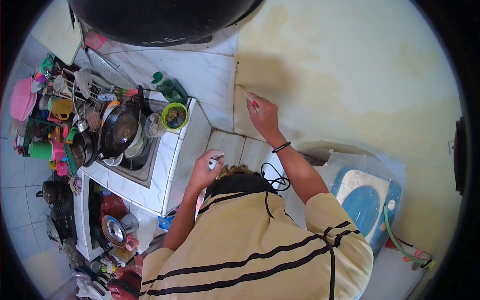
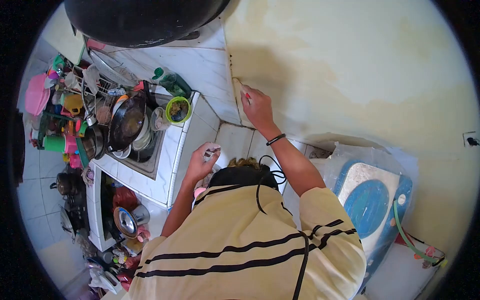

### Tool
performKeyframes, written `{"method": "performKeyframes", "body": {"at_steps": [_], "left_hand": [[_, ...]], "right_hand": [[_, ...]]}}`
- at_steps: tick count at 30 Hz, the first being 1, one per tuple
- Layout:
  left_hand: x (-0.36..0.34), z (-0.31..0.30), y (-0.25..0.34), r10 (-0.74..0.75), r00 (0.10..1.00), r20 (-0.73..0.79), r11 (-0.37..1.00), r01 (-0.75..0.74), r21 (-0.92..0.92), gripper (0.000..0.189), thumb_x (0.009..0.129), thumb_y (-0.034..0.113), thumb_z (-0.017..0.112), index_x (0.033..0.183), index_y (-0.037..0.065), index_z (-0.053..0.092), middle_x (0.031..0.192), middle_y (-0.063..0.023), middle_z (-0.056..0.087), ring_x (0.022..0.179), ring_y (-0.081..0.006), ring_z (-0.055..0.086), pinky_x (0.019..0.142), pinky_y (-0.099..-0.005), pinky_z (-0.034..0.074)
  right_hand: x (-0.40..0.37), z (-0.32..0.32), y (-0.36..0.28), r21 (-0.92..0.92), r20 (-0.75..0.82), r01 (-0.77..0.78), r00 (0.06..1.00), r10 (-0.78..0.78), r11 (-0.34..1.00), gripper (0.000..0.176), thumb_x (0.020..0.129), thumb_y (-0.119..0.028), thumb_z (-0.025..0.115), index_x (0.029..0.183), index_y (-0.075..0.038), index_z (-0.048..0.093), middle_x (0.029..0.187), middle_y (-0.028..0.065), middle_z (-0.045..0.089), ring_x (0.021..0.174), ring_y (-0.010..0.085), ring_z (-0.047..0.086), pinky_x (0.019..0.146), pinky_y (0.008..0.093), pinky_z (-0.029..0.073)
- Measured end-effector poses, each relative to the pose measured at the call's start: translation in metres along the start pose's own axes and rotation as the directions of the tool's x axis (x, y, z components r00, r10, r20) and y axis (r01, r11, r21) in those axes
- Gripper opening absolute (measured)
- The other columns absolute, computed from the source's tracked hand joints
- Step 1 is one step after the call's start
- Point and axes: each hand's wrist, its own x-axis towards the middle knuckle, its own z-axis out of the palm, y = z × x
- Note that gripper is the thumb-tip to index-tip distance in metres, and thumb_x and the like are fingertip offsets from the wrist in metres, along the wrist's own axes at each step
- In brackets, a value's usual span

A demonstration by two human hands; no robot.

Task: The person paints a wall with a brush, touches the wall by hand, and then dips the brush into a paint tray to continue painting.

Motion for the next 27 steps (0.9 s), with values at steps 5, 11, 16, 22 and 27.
{"method": "performKeyframes", "body": {"at_steps": [5,11,16,22,27], "left_hand": [[0.000,0.004,0.009,0.013,1.000,-0.013,1.000,-0.013,0.014,0.023,0.084,0.017,0.064,0.103,0.004,0.063,0.094,-0.0116,0.066,0.088,-0.0230,0.064,0.076,-0.0338,0.049],[-0.006,0.005,0.012,-0.017,1.000,-0.010,0.998,0.017,0.053,0.022,0.084,0.017,0.064,0.102,0.004,0.063,0.093,-0.0108,0.067,0.087,-0.0222,0.064,0.075,-0.0338,0.049],[-0.006,0.007,0.016,0.008,1.000,0.004,0.997,-0.009,0.078,0.023,0.084,0.016,0.064,0.103,0.003,0.063,0.093,-0.0115,0.067,0.087,-0.0216,0.064,0.075,-0.0332,0.049],[-0.004,0.008,0.017,0.038,0.998,-0.041,0.998,-0.036,0.051,0.022,0.085,0.014,0.063,0.103,0.002,0.063,0.091,-0.0115,0.067,0.082,-0.0203,0.062,0.076,-0.0316,0.049],[-0.003,0.010,0.015,0.034,0.999,-0.039,0.999,-0.032,0.041,0.022,0.085,0.015,0.064,0.103,0.003,0.063,0.092,-0.0106,0.067,0.083,-0.0195,0.062,0.076,-0.0319,0.048]], "right_hand": [[-0.001,-0.017,-0.021,0.033,-0.129,0.064,0.990,-0.059,0.997,0.019,0.080,-0.005,0.067,0.099,-0.003,0.067,0.077,0.0148,0.065,0.064,0.0293,0.063,0.059,0.0348,0.050],[-0.032,-0.002,0.006,0.056,0.016,-0.028,1.000,0.027,0.998,0.019,0.081,-0.007,0.065,0.099,-0.002,0.065,0.079,0.0168,0.066,0.068,0.0310,0.063,0.062,0.0388,0.051],[-0.028,0.021,0.027,0.017,0.134,-0.075,0.988,0.072,0.997,0.017,0.084,-0.012,0.061,0.097,-0.002,0.064,0.072,0.0180,0.062,0.066,0.0340,0.061,0.062,0.0426,0.049],[0.001,0.007,0.005,-0.004,0.086,-0.046,0.995,0.047,0.999,0.013,0.085,-0.013,0.060,0.091,-0.001,0.062,0.068,0.0176,0.059,0.066,0.0349,0.059,0.062,0.0442,0.048],[0.028,-0.025,-0.031,0.086,-0.088,0.052,0.995,-0.045,0.995,0.013,0.083,-0.008,0.063,0.095,-0.004,0.065,0.075,0.0171,0.064,0.067,0.0329,0.062,0.061,0.0384,0.050]]}}
